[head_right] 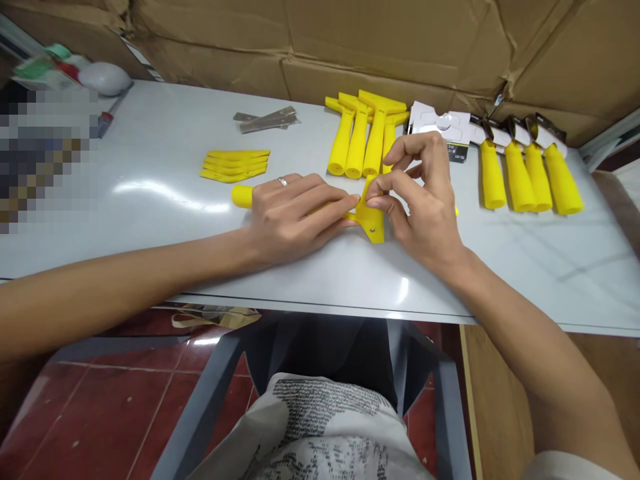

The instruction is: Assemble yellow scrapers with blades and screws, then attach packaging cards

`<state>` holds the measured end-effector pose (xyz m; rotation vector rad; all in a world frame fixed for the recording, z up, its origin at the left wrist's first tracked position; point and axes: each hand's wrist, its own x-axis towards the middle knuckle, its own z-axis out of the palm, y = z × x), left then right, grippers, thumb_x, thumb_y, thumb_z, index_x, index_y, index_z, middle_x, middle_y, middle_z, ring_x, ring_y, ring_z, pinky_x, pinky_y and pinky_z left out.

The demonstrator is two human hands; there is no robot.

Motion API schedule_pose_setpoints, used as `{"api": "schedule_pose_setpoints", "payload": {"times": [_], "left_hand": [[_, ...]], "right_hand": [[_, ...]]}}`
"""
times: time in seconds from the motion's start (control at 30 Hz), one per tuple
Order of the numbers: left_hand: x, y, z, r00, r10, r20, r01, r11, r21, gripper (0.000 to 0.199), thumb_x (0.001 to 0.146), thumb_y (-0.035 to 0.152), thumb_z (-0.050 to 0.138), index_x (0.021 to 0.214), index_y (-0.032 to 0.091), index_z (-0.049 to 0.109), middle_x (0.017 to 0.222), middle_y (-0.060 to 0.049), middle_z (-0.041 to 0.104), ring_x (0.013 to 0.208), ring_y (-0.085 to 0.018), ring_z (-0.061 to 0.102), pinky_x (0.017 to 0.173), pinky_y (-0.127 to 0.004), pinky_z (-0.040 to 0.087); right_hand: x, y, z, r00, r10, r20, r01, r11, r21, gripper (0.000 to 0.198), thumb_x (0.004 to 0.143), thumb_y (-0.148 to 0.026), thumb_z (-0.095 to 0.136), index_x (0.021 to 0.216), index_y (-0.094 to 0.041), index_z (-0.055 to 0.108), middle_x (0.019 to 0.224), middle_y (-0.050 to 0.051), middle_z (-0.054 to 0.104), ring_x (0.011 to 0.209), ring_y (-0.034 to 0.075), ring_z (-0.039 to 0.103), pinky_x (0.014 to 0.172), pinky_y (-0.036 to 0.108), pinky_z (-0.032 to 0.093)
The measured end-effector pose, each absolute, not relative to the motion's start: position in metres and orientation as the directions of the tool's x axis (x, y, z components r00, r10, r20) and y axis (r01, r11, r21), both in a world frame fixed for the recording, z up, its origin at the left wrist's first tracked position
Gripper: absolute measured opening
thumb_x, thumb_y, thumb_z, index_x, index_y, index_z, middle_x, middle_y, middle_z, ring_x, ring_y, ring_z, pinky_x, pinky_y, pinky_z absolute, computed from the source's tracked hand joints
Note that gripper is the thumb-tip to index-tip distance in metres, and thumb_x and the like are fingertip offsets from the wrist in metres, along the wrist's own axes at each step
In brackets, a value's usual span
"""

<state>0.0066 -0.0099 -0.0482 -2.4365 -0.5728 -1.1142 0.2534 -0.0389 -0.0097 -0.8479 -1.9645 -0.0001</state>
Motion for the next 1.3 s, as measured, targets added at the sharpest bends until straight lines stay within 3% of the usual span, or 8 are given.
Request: {"api": "schedule_pose_setpoints", "payload": {"times": [0.43,0.6,0.73,0.83,0.93,1.1,1.2,1.3], "left_hand": [[0.012,-0.012,-0.043,0.588,0.071,0.805,0.537,-0.779,-0.324,0.019,0.117,0.040,0.063,0.115,0.023,0.071,0.091,-0.002,0.082,0.077,-0.020,0.075,0.061,-0.036,0.043],[0.011,-0.011,-0.043,0.615,0.108,0.781,0.530,-0.789,-0.309,0.018,0.117,0.039,0.062,0.118,0.024,0.072,0.092,-0.002,0.082,0.079,-0.021,0.077,0.062,-0.036,0.046],[0.008,-0.008,-0.049,0.631,0.171,0.757,0.515,-0.822,-0.243,0.021,0.117,0.040,0.060,0.127,0.027,0.073,0.097,-0.005,0.082,0.084,-0.023,0.078,0.067,-0.037,0.051],[0.007,-0.005,-0.051,0.625,0.158,0.764,0.496,-0.836,-0.233,0.023,0.117,0.034,0.056,0.132,0.027,0.072,0.100,-0.006,0.081,0.086,-0.024,0.079,0.069,-0.039,0.053],[0.009,-0.005,-0.046,0.623,0.095,0.776,0.485,-0.825,-0.288,0.021,0.116,0.028,0.056,0.130,0.025,0.071,0.096,-0.004,0.081,0.080,-0.023,0.078,0.064,-0.036,0.049],[0.014,-0.009,-0.037,0.555,-0.055,0.830,0.496,-0.780,-0.382,0.011,0.111,0.014,0.061,0.115,0.018,0.071,0.087,-0.002,0.081,0.071,-0.017,0.073,0.056,-0.034,0.038],[0.012,-0.008,-0.040,0.569,0.008,0.822,0.487,-0.809,-0.329,0.014,0.114,0.023,0.061,0.122,0.020,0.072,0.090,-0.004,0.081,0.076,-0.020,0.075,0.060,-0.035,0.044],[0.009,-0.006,-0.048,0.613,0.145,0.777,0.508,-0.825,-0.247,0.024,0.117,0.035,0.055,0.133,0.028,0.073,0.098,-0.006,0.081,0.083,-0.025,0.079,0.066,-0.039,0.055]], "right_hand": [[0.247,-0.041,-0.012,-0.222,0.593,0.774,0.569,0.724,-0.391,0.023,0.106,-0.046,0.072,0.092,-0.029,0.076,0.112,0.012,0.068,0.106,0.026,0.066,0.088,0.049,0.063],[0.250,-0.048,-0.008,-0.254,0.727,0.638,0.641,0.620,-0.452,0.017,0.110,-0.046,0.066,0.100,-0.034,0.072,0.124,0.009,0.067,0.115,0.027,0.066,0.086,0.047,0.065],[0.250,-0.046,-0.014,-0.207,0.772,0.601,0.574,0.594,-0.565,0.021,0.104,-0.045,0.075,0.119,-0.034,0.064,0.127,0.006,0.068,0.088,0.019,0.066,0.075,0.042,0.062],[0.246,-0.045,-0.018,-0.189,0.787,0.587,0.546,0.581,-0.604,0.028,0.103,-0.038,0.075,0.127,-0.032,0.060,0.102,0.000,0.068,0.070,0.013,0.057,0.068,0.035,0.055],[0.243,-0.047,-0.016,-0.176,0.816,0.551,0.532,0.550,-0.644,0.019,0.106,-0.034,0.069,0.124,-0.030,0.063,0.070,-0.006,0.047,0.062,0.013,0.045,0.065,0.032,0.050],[0.245,-0.047,-0.013,-0.151,0.847,0.510,0.481,0.514,-0.711,0.034,0.099,-0.045,0.081,0.125,-0.030,0.065,0.066,-0.008,0.042,0.059,0.012,0.038,0.062,0.032,0.048],[0.246,-0.046,-0.014,-0.191,0.857,0.479,0.467,0.508,-0.724,0.036,0.101,-0.052,0.079,0.127,-0.031,0.065,0.075,-0.004,0.056,0.067,0.014,0.049,0.067,0.033,0.052],[0.247,-0.046,-0.015,-0.186,0.864,0.468,0.478,0.495,-0.725,0.032,0.104,-0.055,0.075,0.123,-0.031,0.067,0.074,-0.004,0.049,0.067,0.014,0.045,0.067,0.033,0.049]]}}
